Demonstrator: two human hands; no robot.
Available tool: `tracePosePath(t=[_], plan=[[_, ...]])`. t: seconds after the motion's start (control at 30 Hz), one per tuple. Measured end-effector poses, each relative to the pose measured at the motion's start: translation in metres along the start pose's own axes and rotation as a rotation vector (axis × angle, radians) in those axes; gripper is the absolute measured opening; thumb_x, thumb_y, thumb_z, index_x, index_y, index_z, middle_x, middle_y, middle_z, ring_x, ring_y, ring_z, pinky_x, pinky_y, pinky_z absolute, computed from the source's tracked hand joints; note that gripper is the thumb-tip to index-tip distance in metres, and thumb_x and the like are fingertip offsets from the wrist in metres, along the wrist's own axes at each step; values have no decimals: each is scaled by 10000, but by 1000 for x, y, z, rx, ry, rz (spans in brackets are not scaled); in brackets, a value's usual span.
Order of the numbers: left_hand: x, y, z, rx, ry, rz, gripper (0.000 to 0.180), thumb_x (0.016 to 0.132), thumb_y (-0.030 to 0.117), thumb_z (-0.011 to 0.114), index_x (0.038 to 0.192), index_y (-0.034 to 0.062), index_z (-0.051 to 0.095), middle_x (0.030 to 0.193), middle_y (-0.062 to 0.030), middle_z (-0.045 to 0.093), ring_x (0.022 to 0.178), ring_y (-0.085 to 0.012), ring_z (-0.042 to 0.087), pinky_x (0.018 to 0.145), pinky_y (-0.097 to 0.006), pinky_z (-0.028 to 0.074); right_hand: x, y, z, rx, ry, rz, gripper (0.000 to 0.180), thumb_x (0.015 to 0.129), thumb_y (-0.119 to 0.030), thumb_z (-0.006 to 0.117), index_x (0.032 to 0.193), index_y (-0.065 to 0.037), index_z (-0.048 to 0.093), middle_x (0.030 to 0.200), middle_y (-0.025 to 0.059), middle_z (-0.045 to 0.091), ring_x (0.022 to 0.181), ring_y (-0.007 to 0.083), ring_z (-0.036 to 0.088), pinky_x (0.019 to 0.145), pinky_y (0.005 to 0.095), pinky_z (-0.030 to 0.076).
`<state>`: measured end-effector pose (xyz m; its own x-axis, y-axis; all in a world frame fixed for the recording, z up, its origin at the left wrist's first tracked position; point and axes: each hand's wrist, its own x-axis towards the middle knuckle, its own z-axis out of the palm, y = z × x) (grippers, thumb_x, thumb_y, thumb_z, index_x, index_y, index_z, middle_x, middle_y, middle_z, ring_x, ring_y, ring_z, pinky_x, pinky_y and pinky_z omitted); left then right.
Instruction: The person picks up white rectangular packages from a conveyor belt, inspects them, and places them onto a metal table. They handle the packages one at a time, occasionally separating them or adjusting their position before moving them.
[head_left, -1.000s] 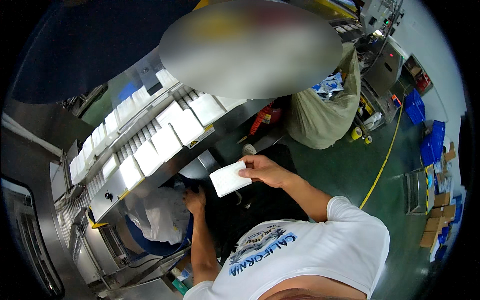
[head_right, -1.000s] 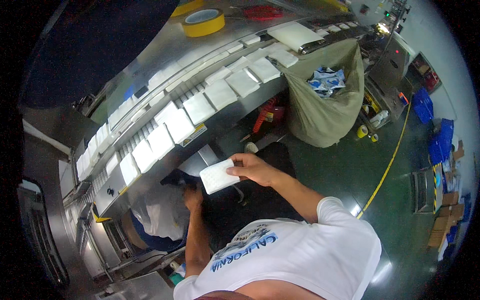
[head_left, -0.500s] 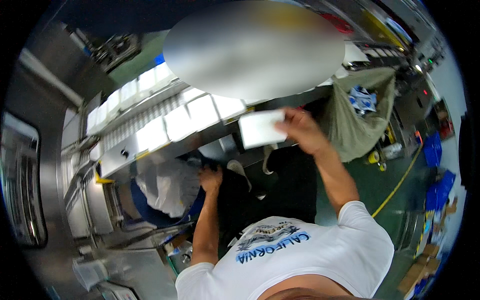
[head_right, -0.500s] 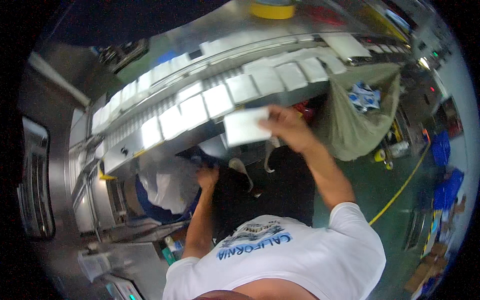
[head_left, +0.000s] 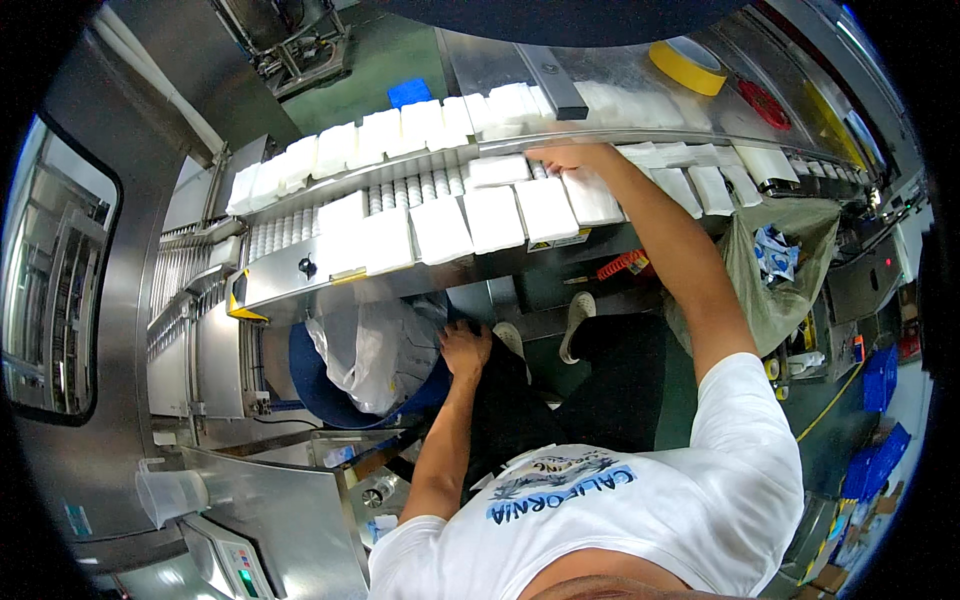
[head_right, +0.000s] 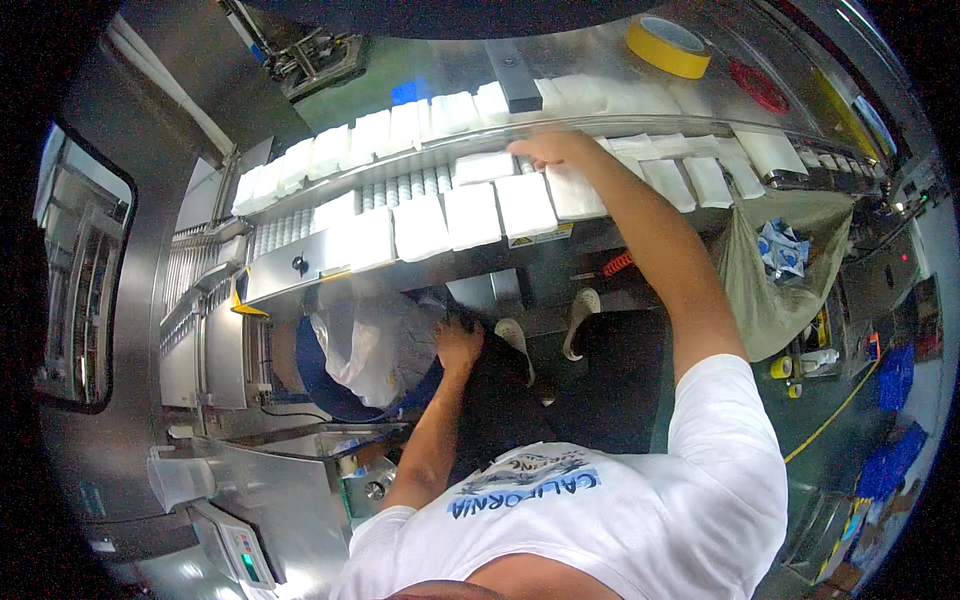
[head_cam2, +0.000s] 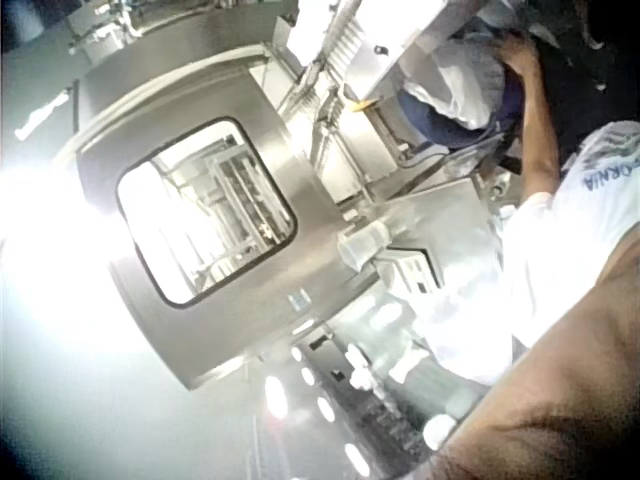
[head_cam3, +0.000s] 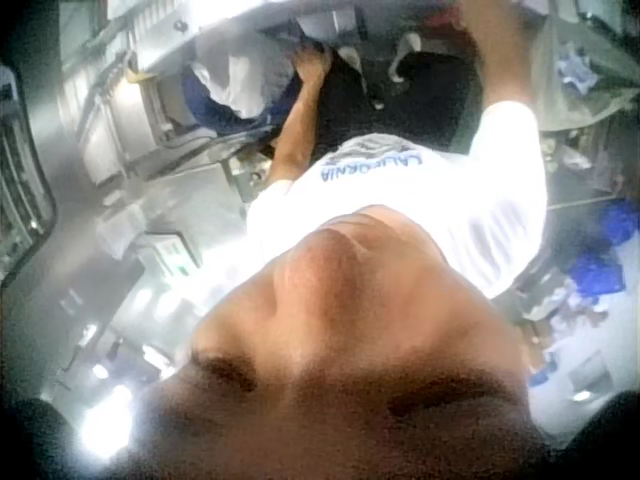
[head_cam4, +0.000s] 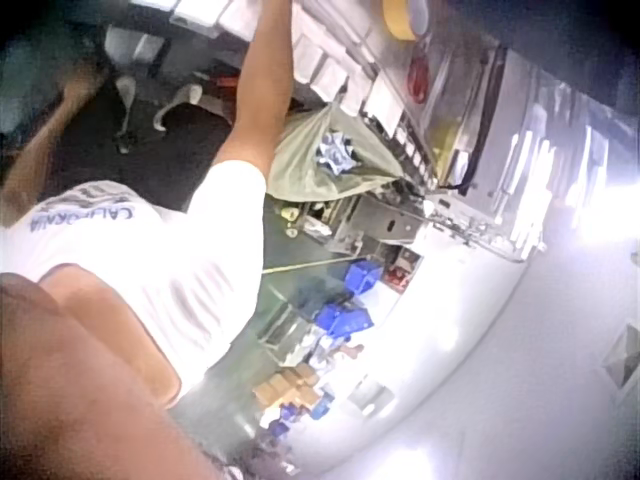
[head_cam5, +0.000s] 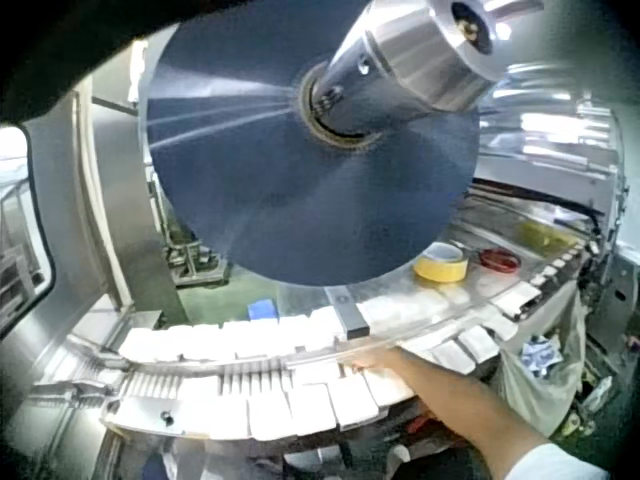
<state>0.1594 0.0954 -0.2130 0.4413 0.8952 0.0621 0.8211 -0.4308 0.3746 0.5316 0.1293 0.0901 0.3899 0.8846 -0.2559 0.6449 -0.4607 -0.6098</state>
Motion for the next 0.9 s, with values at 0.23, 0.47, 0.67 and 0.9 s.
tracePosePath(t=[0.23,0.47,0.67,0.9], plan=[[-1,-12,7,-68,-113,-37,572,897,460,705,1215,-15,678,1258,-277,639,1203,-470,593,955,-573,536,-8,-26,7,-409,186,-268,515,1026,-521,563,1163,-50,721,1070,197,729,1019,334,700,945,448,535],[1,-15,4,-25,-168,-75,552,913,468,681,1212,4,682,1240,-272,646,1158,-468,612,942,-555,537,37,-44,65,-425,12,-68,593,847,-551,634,1049,-24,813,1164,248,751,1079,403,720,930,493,556],[3,-18,9,-33,-102,-11,508,905,442,685,1179,14,675,1153,-269,666,1090,-456,637,860,-590,560,42,-37,48,-108,-57,128,519,739,-422,769,1068,-21,794,1080,207,764,927,303,728,768,419,574],[0,-26,14,4,-81,-4,504,888,443,685,1197,44,698,1136,-251,678,1044,-463,659,861,-582,560,0,-49,10,85,120,-76,527,833,-482,805,1084,-19,786,1010,144,780,841,241,744,698,408,581]])
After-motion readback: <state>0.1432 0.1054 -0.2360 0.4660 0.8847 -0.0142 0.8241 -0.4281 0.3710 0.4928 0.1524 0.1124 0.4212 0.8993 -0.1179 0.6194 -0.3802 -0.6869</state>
